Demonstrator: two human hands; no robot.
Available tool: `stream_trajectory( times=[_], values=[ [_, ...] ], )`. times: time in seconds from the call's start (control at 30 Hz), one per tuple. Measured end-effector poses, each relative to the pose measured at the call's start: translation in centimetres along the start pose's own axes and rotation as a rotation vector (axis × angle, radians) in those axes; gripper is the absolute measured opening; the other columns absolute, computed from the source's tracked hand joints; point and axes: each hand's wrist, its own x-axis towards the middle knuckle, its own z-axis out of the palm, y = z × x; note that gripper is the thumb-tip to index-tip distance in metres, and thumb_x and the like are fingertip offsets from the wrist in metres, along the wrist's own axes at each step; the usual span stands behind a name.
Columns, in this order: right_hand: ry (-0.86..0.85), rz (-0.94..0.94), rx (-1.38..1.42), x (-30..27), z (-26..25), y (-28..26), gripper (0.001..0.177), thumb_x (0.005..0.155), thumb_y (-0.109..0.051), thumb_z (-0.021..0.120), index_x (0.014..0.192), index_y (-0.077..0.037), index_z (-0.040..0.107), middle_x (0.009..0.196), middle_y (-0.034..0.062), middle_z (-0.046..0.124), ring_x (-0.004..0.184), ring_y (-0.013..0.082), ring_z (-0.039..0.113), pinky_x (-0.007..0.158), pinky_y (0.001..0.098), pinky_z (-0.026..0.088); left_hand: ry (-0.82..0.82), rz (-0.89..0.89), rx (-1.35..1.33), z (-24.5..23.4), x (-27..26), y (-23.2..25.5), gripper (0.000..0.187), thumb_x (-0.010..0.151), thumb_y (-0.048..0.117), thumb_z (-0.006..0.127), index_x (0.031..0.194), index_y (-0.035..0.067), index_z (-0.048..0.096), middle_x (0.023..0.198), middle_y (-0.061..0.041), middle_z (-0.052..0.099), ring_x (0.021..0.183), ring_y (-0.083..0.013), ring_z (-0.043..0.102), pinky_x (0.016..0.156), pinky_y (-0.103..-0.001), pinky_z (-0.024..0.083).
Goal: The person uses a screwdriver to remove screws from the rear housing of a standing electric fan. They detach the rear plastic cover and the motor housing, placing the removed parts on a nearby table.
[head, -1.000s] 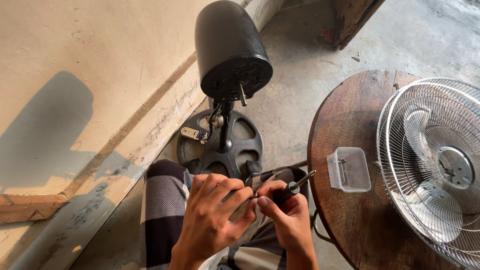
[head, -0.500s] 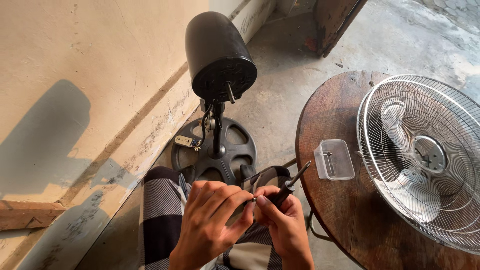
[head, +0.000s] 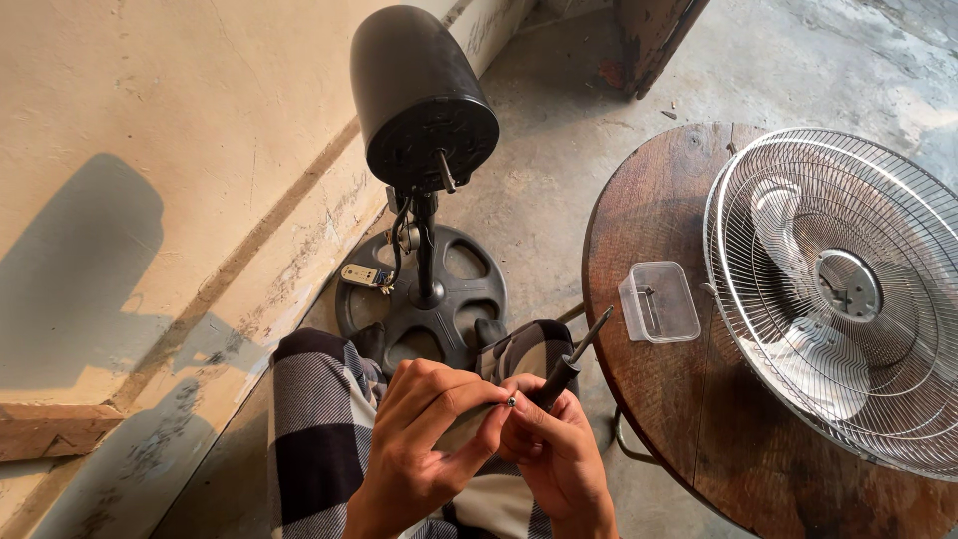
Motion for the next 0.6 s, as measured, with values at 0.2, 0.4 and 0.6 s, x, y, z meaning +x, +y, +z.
stream_trajectory(
  times=[0.2,0.4,0.6],
  values=[
    [-0.033,-0.015,0.006,-0.1,-0.5,-0.3,0.016,0.099,-0.011,0.066,0.101,0.004,0.064,0.063,-0.0032,0.041,0.054,0.0069,0.033,0.049,0.0262,0.027,-0.005,0.001,-0.01,0.7,0.0,-0.2,0.023,0.084,0.008,0.083,0.104,0.012,0.074,0.094,0.002,0.069,0.086,-0.0142,0.064,0.078,-0.031,0.049],
    [0.009,-0.053,-0.023,-0.3,-1.1,-0.9,0.017,0.099,-0.011,0.064,0.1,0.006,0.065,0.059,-0.0032,0.041,0.05,0.008,0.031,0.047,0.0279,0.026,-0.043,-0.022,-0.004,1.9,0.3,-0.6,0.022,0.083,0.01,0.085,0.102,0.014,0.075,0.09,0.004,0.069,0.084,-0.013,0.063,0.076,-0.03,0.049],
    [0.038,-0.115,-0.035,-0.5,-2.3,-1.8,0.016,0.1,-0.009,0.063,0.101,0.007,0.065,0.06,-0.0031,0.041,0.049,0.0076,0.032,0.046,0.0277,0.024,-0.081,0.014,-0.038,3.6,0.9,-1.1,0.024,0.083,0.009,0.085,0.105,0.012,0.074,0.092,0.004,0.07,0.085,-0.0133,0.064,0.077,-0.031,0.048]
  ],
)
